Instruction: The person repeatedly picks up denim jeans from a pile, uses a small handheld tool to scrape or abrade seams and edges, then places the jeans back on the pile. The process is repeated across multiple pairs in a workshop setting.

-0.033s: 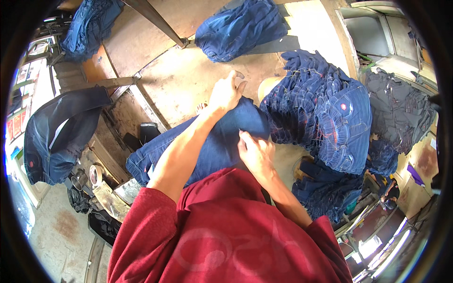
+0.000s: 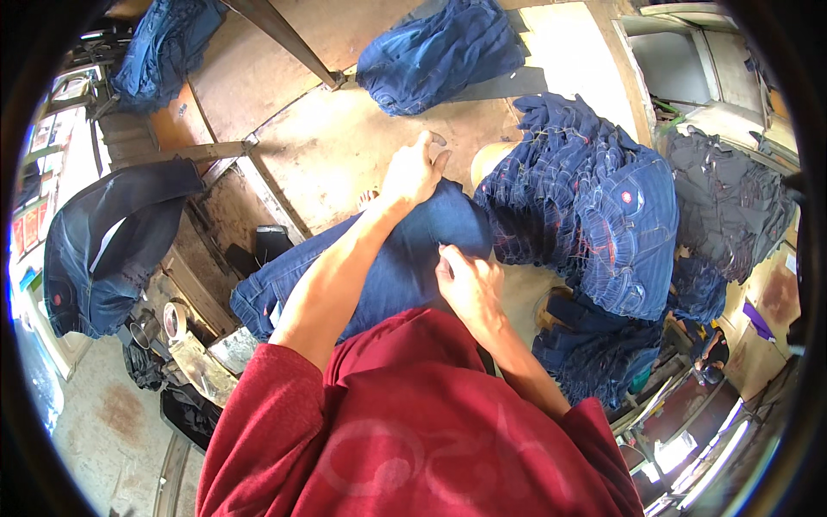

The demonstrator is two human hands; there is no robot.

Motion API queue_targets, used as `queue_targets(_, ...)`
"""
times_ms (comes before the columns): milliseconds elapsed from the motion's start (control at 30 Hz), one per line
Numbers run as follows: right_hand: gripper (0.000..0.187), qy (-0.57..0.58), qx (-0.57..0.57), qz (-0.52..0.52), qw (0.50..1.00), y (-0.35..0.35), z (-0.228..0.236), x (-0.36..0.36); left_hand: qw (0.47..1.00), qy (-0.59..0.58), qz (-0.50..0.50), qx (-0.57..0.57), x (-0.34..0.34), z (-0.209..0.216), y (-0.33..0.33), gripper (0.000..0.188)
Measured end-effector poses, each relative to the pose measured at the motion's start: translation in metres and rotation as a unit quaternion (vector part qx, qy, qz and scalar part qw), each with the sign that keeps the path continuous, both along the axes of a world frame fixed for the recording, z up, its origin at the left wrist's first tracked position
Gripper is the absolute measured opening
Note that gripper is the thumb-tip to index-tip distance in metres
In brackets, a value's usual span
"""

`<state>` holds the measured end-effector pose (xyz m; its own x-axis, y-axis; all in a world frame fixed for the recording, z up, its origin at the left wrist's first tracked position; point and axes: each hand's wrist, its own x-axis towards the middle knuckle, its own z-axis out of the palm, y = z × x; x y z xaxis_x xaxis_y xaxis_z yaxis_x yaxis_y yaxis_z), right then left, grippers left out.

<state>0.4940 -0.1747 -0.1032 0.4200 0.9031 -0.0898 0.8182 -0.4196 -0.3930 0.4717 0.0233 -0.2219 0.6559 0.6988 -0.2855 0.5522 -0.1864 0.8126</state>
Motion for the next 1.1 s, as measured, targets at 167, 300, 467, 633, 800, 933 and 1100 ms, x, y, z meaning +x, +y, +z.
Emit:
queue_targets(167,0.007,0.038,0.071,-0.022,0.997,0.009,-0.009,0.006,1.0,-0.011,0.009,-0.016,0.0,-0.001,0.0,0.032)
queue_targets(300,0.008,0.01,0.042,-0.008,0.999,0.01,-0.011,0.007,1.0,-0.014,0.011,-0.014,0.0,0.001,-0.001,0.031)
queue_targets(467,0.009,0.026,0.035,-0.012,0.999,-0.001,-0.003,0.008,1.0,0.004,0.003,-0.007,0.0,0.006,0.0,0.03)
queue_targets(633,0.007,0.028,0.07,-0.02,0.997,0.007,-0.013,0.008,0.999,0.008,0.002,-0.049,0.001,0.011,0.003,0.028)
queue_targets(800,0.008,0.014,0.014,-0.01,1.0,0.002,-0.005,0.004,0.999,0.015,0.0,-0.041,0.0,0.01,0.0,0.028)
queue_targets(933,0.009,0.049,0.063,-0.035,0.996,0.003,-0.005,0.008,1.0,-0.012,0.005,0.01,0.0,0.005,0.0,0.031)
queue_targets(1100,0.008,0.016,0.062,-0.022,0.998,0.007,-0.015,0.01,1.0,0.004,0.005,-0.007,0.001,-0.001,0.0,0.031)
